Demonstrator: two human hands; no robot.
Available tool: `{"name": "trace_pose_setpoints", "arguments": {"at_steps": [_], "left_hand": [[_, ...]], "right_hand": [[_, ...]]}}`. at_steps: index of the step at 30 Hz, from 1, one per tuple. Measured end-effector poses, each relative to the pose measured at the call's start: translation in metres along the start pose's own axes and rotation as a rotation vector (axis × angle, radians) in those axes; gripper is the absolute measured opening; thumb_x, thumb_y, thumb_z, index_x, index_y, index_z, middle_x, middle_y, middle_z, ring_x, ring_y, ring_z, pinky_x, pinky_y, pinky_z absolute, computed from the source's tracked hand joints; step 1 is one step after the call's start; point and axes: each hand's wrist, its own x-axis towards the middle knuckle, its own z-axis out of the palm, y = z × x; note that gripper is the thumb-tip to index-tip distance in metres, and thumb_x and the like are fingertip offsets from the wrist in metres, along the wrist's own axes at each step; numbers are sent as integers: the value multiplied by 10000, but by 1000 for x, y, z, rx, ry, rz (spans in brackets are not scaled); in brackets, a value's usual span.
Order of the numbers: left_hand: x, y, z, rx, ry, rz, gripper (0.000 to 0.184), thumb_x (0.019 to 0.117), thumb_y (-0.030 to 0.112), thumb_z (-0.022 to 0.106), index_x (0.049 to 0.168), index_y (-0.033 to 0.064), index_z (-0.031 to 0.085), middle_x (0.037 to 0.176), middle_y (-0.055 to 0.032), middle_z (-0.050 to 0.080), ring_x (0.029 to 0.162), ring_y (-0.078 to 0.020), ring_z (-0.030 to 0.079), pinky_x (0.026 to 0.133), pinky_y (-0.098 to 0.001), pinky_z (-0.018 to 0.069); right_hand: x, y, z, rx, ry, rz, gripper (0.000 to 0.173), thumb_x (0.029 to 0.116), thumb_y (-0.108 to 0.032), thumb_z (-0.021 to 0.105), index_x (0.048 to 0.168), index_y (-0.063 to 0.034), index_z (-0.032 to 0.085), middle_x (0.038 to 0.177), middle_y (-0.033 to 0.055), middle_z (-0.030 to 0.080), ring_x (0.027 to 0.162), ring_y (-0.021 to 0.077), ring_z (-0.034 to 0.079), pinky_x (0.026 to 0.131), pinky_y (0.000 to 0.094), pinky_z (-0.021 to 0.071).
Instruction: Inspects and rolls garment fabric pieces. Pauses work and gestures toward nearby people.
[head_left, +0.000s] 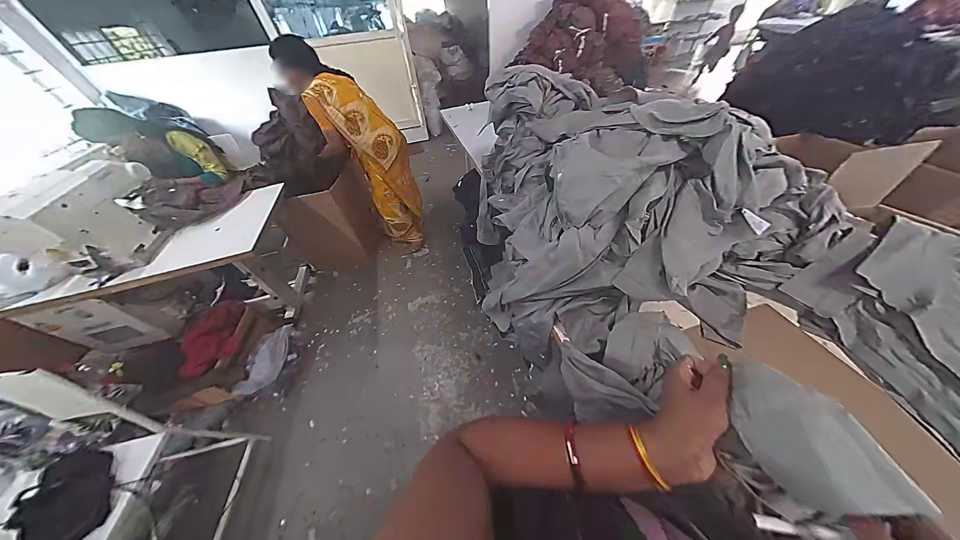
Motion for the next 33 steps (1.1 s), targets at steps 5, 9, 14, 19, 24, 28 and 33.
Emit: {"name": "trace_pose_setpoints", "arguments": {"at_steps": [5,9,14,19,24,28,33], "left_hand": [[-4,-1,-8,47,3,222,135,1072,35,419,1142,-52,495,970,-53,560,844,-53,581,791,-247,526],[8,-14,-8,110,-199,690,543,982,57,551,1386,-125,237,1299,-113,492,1136,-9,581,906,-199,525],[13,-35,-6,390,-671,1057,594,901,405,765,1342,117,490,1519,-142,394,1383,-123,487,1085,-278,478],[17,-51,-7,771,-767,1374,312,972,332,682,1003,22,708,1049,-155,707,1061,-219,686,958,-288,549],[14,-48,4,729,-925,1120,226,990,99,587,887,-56,715,880,-163,736,853,-217,721,830,-291,576],[8,-29,12,622,-1284,747,174,962,6,584,913,-136,672,742,-191,666,648,-197,633,625,-307,504],[16,-6,6,428,-1540,575,215,934,67,624,825,-114,588,624,-86,505,573,-71,447,551,-217,342]], "right_hand": [[-10,35,1,100,137,-48,256,1006,-233,542,1159,-35,488,1083,194,595,1133,232,554,1046,289,331],[-3,30,-26,236,168,-10,132,1052,-187,526,1116,-72,518,1047,91,620,1074,83,586,1011,155,410],[-14,21,-51,138,197,62,106,1054,-158,502,1062,-111,597,1043,15,684,1082,55,598,1003,132,404],[-29,20,-69,112,160,241,154,1033,-173,564,1048,-63,672,939,65,696,1023,50,598,966,122,401],[-38,17,-84,197,34,288,239,1041,-269,584,1098,-74,709,956,62,728,1044,38,606,992,153,397],[-40,14,-86,334,25,327,234,1019,-319,630,1040,-112,738,922,-29,727,1010,-44,593,982,152,402],[-32,16,-92,395,129,418,153,1025,-376,610,1042,-307,746,1013,-251,701,1066,-129,578,1005,148,431]]}}
